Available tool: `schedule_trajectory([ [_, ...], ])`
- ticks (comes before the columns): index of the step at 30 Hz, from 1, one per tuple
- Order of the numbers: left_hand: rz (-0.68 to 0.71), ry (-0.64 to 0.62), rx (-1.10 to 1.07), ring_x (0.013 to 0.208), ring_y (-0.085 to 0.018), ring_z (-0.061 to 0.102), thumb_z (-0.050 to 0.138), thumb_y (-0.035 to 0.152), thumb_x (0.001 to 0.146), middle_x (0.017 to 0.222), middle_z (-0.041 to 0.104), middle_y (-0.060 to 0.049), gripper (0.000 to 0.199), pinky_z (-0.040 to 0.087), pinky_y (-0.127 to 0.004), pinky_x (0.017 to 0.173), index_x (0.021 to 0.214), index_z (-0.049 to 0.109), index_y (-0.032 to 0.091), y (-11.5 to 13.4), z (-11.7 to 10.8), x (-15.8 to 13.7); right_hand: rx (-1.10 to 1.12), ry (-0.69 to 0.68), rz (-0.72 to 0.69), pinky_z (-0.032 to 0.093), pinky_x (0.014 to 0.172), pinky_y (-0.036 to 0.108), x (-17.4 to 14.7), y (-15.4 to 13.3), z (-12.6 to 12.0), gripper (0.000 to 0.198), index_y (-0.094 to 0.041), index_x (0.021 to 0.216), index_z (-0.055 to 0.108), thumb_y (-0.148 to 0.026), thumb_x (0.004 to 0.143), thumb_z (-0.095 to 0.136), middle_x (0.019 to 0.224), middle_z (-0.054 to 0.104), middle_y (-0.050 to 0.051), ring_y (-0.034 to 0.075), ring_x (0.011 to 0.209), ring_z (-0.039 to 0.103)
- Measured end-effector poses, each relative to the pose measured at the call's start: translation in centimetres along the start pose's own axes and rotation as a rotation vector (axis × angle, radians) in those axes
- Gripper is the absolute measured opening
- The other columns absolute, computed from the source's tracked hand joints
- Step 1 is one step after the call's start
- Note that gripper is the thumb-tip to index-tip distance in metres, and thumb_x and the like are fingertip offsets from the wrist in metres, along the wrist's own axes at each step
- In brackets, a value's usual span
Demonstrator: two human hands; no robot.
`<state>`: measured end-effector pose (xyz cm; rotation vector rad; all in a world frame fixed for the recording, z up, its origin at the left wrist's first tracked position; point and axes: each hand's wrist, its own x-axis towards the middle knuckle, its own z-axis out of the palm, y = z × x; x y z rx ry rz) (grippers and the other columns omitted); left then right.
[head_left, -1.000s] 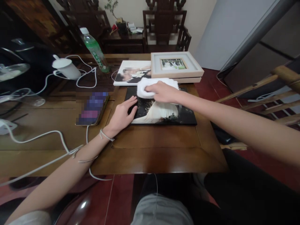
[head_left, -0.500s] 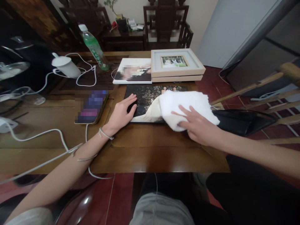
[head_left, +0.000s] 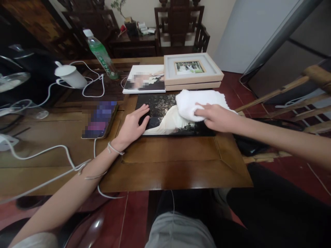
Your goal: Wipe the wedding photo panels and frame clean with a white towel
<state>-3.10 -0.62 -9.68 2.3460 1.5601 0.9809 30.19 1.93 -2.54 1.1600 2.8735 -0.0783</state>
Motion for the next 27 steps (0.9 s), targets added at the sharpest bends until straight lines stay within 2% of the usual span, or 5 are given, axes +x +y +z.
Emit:
schedule_trajectory([
  [8, 0.000, -0.012, 0.000, 0.137, -0.031, 0.059, 0.050, 0.038, 0.097, 0.141, 0.065, -0.014, 0.043, 0.044, -0.054, 0.119, 0.126, 0.071, 0.014, 0.0, 0.0, 0.0, -0.006, -0.005, 0.066, 0.046, 0.075, 0.037, 3.0, 4.4, -1.2, 0.040, -0.021, 0.100, 0.067, -0.002, 0.072, 0.045, 0.088, 0.074, 0.009, 0.028, 0.085, 0.068],
  [13, 0.003, -0.009, -0.004, 0.137, -0.031, 0.058, 0.050, 0.038, 0.098, 0.141, 0.066, -0.014, 0.043, 0.044, -0.053, 0.119, 0.126, 0.071, 0.014, -0.1, 0.0, 0.0, -0.026, 0.089, 0.082, 0.053, 0.094, 0.052, -0.4, 0.8, 1.1, 0.047, -0.015, 0.110, 0.070, 0.002, 0.075, 0.043, 0.129, 0.069, 0.021, 0.036, 0.121, 0.065],
  [17, -0.002, -0.013, -0.007, 0.137, -0.031, 0.058, 0.049, 0.038, 0.097, 0.142, 0.066, -0.013, 0.043, 0.044, -0.054, 0.119, 0.126, 0.071, 0.016, -0.2, 0.1, 0.0, 0.011, 0.217, -0.097, 0.044, 0.111, 0.066, -5.3, -3.1, 3.8, 0.050, -0.020, 0.105, 0.073, 0.003, 0.069, 0.048, 0.149, 0.060, 0.014, 0.038, 0.146, 0.046],
  [21, -0.001, -0.007, 0.005, 0.137, -0.031, 0.058, 0.049, 0.039, 0.097, 0.141, 0.066, -0.012, 0.043, 0.044, -0.054, 0.119, 0.126, 0.071, 0.016, -0.2, 0.1, 0.0, 0.001, 0.316, -0.221, 0.043, 0.118, 0.053, -8.5, -5.6, 5.0, 0.053, -0.031, 0.096, 0.074, 0.004, 0.064, 0.051, 0.150, 0.061, -0.001, 0.028, 0.149, 0.043],
  [27, -0.006, -0.007, 0.001, 0.137, -0.032, 0.058, 0.050, 0.040, 0.097, 0.140, 0.066, -0.013, 0.043, 0.044, -0.054, 0.119, 0.125, 0.072, 0.015, -0.3, 0.1, -0.1, 0.059, 0.223, -0.200, 0.050, 0.111, 0.052, -6.3, -4.1, 2.8, 0.049, -0.026, 0.101, 0.074, 0.003, 0.068, 0.050, 0.134, 0.071, 0.010, 0.030, 0.138, 0.056],
])
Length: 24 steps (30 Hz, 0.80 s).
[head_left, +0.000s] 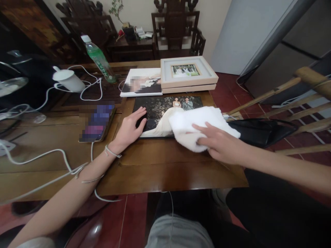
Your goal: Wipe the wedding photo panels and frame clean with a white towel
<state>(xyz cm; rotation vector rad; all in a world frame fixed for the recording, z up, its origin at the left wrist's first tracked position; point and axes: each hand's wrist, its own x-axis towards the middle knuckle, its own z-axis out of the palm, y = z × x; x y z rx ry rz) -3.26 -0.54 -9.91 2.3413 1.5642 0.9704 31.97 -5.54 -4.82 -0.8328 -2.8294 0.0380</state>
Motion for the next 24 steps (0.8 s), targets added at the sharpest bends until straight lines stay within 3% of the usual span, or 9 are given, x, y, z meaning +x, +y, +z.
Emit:
schedule_trajectory([
  [4, 0.007, 0.001, 0.004, 0.136, -0.031, 0.059, 0.050, 0.039, 0.097, 0.140, 0.066, -0.013, 0.043, 0.044, -0.053, 0.119, 0.125, 0.072, 0.015, 0.0, 0.0, 0.0, 0.005, -0.119, 0.134, 0.049, 0.106, 0.053, 3.6, 3.8, -1.0, 0.047, -0.020, 0.104, 0.071, 0.003, 0.072, 0.046, 0.134, 0.070, 0.014, 0.031, 0.128, 0.063],
  [9, 0.017, 0.000, 0.003, 0.136, -0.031, 0.059, 0.050, 0.040, 0.098, 0.140, 0.066, -0.014, 0.043, 0.044, -0.052, 0.119, 0.125, 0.071, 0.015, 0.0, 0.0, 0.0, -0.008, -0.200, 0.219, 0.050, 0.081, 0.037, 7.5, 8.0, -1.7, 0.041, -0.018, 0.101, 0.069, 0.000, 0.071, 0.047, 0.099, 0.076, 0.011, 0.030, 0.094, 0.071],
  [12, 0.019, 0.001, 0.000, 0.136, -0.031, 0.059, 0.050, 0.039, 0.098, 0.140, 0.066, -0.015, 0.043, 0.044, -0.052, 0.119, 0.125, 0.071, 0.014, 0.0, 0.0, 0.0, -0.025, -0.219, 0.272, 0.049, 0.078, 0.035, 8.6, 8.9, -1.9, 0.043, -0.018, 0.104, 0.068, 0.001, 0.072, 0.046, 0.091, 0.075, 0.009, 0.029, 0.092, 0.070],
  [16, 0.026, 0.001, -0.005, 0.137, -0.032, 0.058, 0.050, 0.038, 0.098, 0.141, 0.065, -0.016, 0.044, 0.043, -0.053, 0.119, 0.126, 0.070, 0.012, 0.0, 0.0, 0.1, -0.022, -0.201, 0.320, 0.050, 0.088, 0.041, 7.9, 7.3, -1.6, 0.050, -0.017, 0.113, 0.066, 0.004, 0.073, 0.044, 0.104, 0.075, 0.014, 0.036, 0.119, 0.065],
  [19, 0.024, -0.006, -0.002, 0.138, -0.031, 0.058, 0.050, 0.038, 0.098, 0.142, 0.065, -0.015, 0.044, 0.043, -0.053, 0.120, 0.127, 0.070, 0.012, 0.0, -0.1, 0.1, -0.011, -0.195, 0.318, 0.050, 0.100, 0.055, 6.0, 4.6, -1.2, 0.050, -0.015, 0.114, 0.067, 0.006, 0.075, 0.043, 0.124, 0.071, 0.021, 0.040, 0.138, 0.054],
  [21, 0.021, -0.009, 0.004, 0.138, -0.031, 0.057, 0.049, 0.037, 0.098, 0.142, 0.065, -0.015, 0.044, 0.043, -0.052, 0.120, 0.127, 0.070, 0.012, 0.0, -0.1, 0.1, 0.007, -0.201, 0.283, 0.044, 0.107, 0.065, 4.3, 2.6, -0.9, 0.050, -0.014, 0.113, 0.068, 0.007, 0.074, 0.043, 0.138, 0.065, 0.023, 0.042, 0.146, 0.045],
  [24, 0.027, -0.007, 0.009, 0.137, -0.031, 0.058, 0.049, 0.036, 0.098, 0.142, 0.065, -0.015, 0.044, 0.044, -0.052, 0.119, 0.127, 0.070, 0.012, 0.0, 0.0, 0.1, 0.053, -0.206, 0.168, 0.038, 0.111, 0.074, 1.7, -0.3, -0.8, 0.052, -0.017, 0.110, 0.070, 0.007, 0.072, 0.045, 0.154, 0.054, 0.019, 0.043, 0.152, 0.033],
])
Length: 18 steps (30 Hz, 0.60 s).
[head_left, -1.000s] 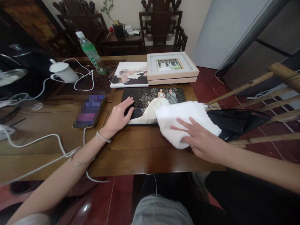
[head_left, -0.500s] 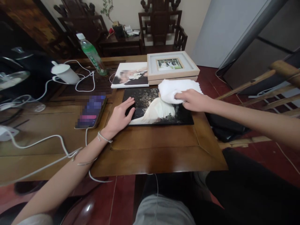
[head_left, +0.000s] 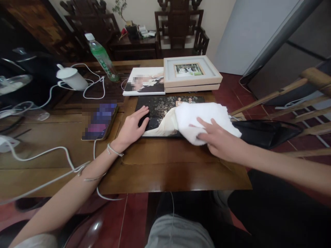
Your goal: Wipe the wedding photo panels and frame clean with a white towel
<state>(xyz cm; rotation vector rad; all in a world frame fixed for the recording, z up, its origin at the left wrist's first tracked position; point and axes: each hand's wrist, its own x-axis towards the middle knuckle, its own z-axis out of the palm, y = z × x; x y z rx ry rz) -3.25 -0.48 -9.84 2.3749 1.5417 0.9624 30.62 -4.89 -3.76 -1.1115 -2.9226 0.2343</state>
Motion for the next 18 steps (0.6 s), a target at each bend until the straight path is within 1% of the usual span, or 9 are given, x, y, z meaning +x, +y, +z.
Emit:
schedule_trajectory([
  [2, 0.006, 0.006, 0.004, 0.137, -0.031, 0.058, 0.049, 0.036, 0.098, 0.141, 0.065, -0.016, 0.044, 0.045, -0.052, 0.119, 0.127, 0.070, 0.011, 0.0, 0.0, 0.0, 0.033, -0.005, -0.087, 0.037, 0.112, 0.075, -1.3, -1.1, 0.3, 0.052, -0.020, 0.109, 0.071, 0.007, 0.071, 0.046, 0.156, 0.053, 0.014, 0.042, 0.153, 0.032],
  [4, 0.011, 0.011, 0.010, 0.137, -0.031, 0.058, 0.049, 0.036, 0.098, 0.141, 0.065, -0.017, 0.044, 0.045, -0.051, 0.119, 0.127, 0.070, 0.010, -0.1, 0.0, -0.1, 0.068, -0.014, -0.146, 0.038, 0.114, 0.071, -1.8, -1.6, 0.1, 0.054, -0.022, 0.109, 0.072, 0.006, 0.071, 0.047, 0.149, 0.061, 0.012, 0.038, 0.152, 0.036],
  [6, 0.013, 0.012, 0.013, 0.137, -0.031, 0.058, 0.050, 0.035, 0.098, 0.140, 0.065, -0.017, 0.044, 0.044, -0.052, 0.119, 0.127, 0.070, 0.009, -0.1, 0.0, -0.1, 0.090, -0.034, -0.163, 0.041, 0.115, 0.065, -1.3, -1.7, -0.5, 0.055, -0.023, 0.110, 0.073, 0.006, 0.071, 0.049, 0.139, 0.068, 0.012, 0.035, 0.148, 0.043],
  [8, 0.011, 0.010, 0.011, 0.137, -0.031, 0.058, 0.049, 0.035, 0.098, 0.141, 0.065, -0.017, 0.043, 0.044, -0.052, 0.119, 0.127, 0.070, 0.009, -0.1, 0.0, -0.1, 0.086, -0.052, -0.142, 0.043, 0.115, 0.059, -0.1, -1.3, -1.2, 0.054, -0.022, 0.111, 0.074, 0.006, 0.071, 0.050, 0.137, 0.068, 0.013, 0.033, 0.142, 0.052],
  [11, 0.009, 0.007, 0.010, 0.137, -0.031, 0.058, 0.049, 0.035, 0.099, 0.141, 0.065, -0.016, 0.043, 0.044, -0.052, 0.119, 0.126, 0.070, 0.010, -0.1, 0.0, -0.1, 0.061, -0.058, -0.094, 0.044, 0.114, 0.056, 2.6, 0.2, -2.0, 0.052, -0.021, 0.111, 0.074, 0.006, 0.073, 0.049, 0.147, 0.062, 0.015, 0.032, 0.133, 0.060],
  [13, 0.008, 0.005, 0.014, 0.137, -0.031, 0.058, 0.050, 0.036, 0.098, 0.141, 0.066, -0.016, 0.043, 0.044, -0.052, 0.119, 0.126, 0.070, 0.010, -0.1, 0.0, 0.0, 0.048, -0.056, -0.049, 0.047, 0.110, 0.055, 4.5, 1.6, -2.2, 0.052, -0.020, 0.111, 0.073, 0.006, 0.073, 0.049, 0.150, 0.059, 0.014, 0.033, 0.127, 0.064],
  [14, 0.007, 0.004, 0.016, 0.137, -0.031, 0.058, 0.050, 0.036, 0.098, 0.141, 0.066, -0.016, 0.042, 0.045, -0.052, 0.119, 0.126, 0.071, 0.011, -0.1, 0.0, 0.0, 0.044, -0.052, -0.031, 0.049, 0.107, 0.054, 5.4, 2.4, -2.3, 0.051, -0.020, 0.110, 0.073, 0.006, 0.072, 0.049, 0.149, 0.060, 0.014, 0.034, 0.125, 0.066],
  [16, 0.005, -0.001, 0.018, 0.137, -0.030, 0.058, 0.049, 0.036, 0.099, 0.141, 0.066, -0.015, 0.042, 0.045, -0.052, 0.119, 0.126, 0.070, 0.012, -0.1, 0.0, 0.0, 0.032, -0.045, -0.022, 0.053, 0.099, 0.049, 7.0, 3.9, -2.2, 0.049, -0.019, 0.108, 0.072, 0.005, 0.072, 0.048, 0.139, 0.068, 0.014, 0.035, 0.126, 0.065],
  [18, 0.006, -0.004, 0.014, 0.137, -0.030, 0.058, 0.049, 0.036, 0.099, 0.142, 0.065, -0.015, 0.043, 0.044, -0.052, 0.119, 0.127, 0.070, 0.012, 0.0, 0.0, 0.0, 0.020, -0.025, -0.038, 0.053, 0.097, 0.046, 8.0, 5.0, -2.1, 0.049, -0.019, 0.107, 0.070, 0.006, 0.072, 0.046, 0.124, 0.075, 0.013, 0.035, 0.133, 0.060],
])
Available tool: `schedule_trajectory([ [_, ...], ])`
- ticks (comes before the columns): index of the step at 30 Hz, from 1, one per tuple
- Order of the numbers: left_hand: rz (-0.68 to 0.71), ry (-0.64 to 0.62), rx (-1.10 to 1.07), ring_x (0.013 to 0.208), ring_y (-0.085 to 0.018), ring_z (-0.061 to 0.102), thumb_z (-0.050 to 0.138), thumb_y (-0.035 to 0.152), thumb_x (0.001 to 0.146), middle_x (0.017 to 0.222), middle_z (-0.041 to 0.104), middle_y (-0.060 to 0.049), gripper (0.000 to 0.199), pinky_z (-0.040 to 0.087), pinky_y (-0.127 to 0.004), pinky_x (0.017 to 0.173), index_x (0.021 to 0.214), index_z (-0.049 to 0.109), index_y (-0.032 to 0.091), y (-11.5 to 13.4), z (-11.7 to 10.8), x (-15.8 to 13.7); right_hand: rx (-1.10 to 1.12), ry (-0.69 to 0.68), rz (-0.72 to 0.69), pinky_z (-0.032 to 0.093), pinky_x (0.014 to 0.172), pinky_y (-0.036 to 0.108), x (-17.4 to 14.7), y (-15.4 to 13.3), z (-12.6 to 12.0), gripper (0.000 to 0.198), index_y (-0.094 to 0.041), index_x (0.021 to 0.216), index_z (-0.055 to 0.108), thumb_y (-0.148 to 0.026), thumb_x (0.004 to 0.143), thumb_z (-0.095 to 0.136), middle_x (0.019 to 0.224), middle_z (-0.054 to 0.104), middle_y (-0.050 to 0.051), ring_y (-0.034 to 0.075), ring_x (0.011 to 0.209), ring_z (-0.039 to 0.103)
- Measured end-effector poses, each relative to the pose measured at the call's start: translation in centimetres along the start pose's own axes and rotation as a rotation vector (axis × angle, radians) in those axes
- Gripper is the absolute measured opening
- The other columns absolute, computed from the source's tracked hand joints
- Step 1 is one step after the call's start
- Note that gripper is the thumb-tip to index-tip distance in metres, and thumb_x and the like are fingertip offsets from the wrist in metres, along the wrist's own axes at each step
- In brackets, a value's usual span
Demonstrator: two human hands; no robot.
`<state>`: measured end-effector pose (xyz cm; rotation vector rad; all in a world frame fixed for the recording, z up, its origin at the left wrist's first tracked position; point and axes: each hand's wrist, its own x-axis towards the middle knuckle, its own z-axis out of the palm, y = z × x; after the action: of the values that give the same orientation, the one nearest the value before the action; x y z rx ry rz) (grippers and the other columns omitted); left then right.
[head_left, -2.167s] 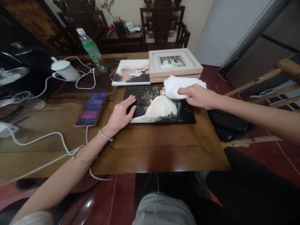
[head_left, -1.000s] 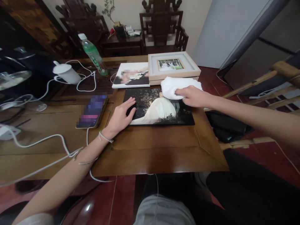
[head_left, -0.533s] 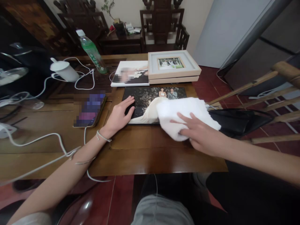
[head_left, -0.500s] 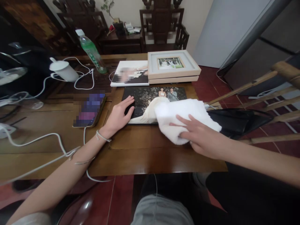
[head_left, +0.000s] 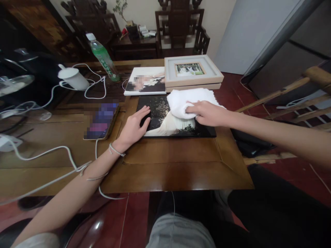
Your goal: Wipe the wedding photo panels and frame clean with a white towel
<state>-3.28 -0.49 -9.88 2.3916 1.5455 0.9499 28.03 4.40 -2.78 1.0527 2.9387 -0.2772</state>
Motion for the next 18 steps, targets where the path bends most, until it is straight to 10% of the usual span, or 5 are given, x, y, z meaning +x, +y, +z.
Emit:
schedule_trajectory([
  [9, -0.009, -0.002, -0.013, 0.138, -0.031, 0.057, 0.049, 0.036, 0.099, 0.143, 0.064, -0.015, 0.043, 0.043, -0.053, 0.120, 0.128, 0.069, 0.012, 0.0, 0.0, 0.0, -0.057, 0.120, 0.008, 0.031, 0.114, 0.075, -2.9, -3.6, 3.0, 0.054, -0.015, 0.115, 0.069, 0.009, 0.073, 0.045, 0.156, 0.051, 0.018, 0.043, 0.153, 0.031],
  [18, -0.030, -0.016, -0.016, 0.139, -0.032, 0.056, 0.049, 0.036, 0.099, 0.143, 0.064, -0.015, 0.044, 0.041, -0.055, 0.121, 0.130, 0.068, 0.013, 0.0, 0.0, -0.1, -0.004, -0.086, -0.201, 0.029, 0.117, 0.075, -6.3, -9.1, 2.8, 0.050, -0.020, 0.110, 0.074, 0.006, 0.074, 0.051, 0.159, 0.049, 0.009, 0.043, 0.153, 0.030],
])
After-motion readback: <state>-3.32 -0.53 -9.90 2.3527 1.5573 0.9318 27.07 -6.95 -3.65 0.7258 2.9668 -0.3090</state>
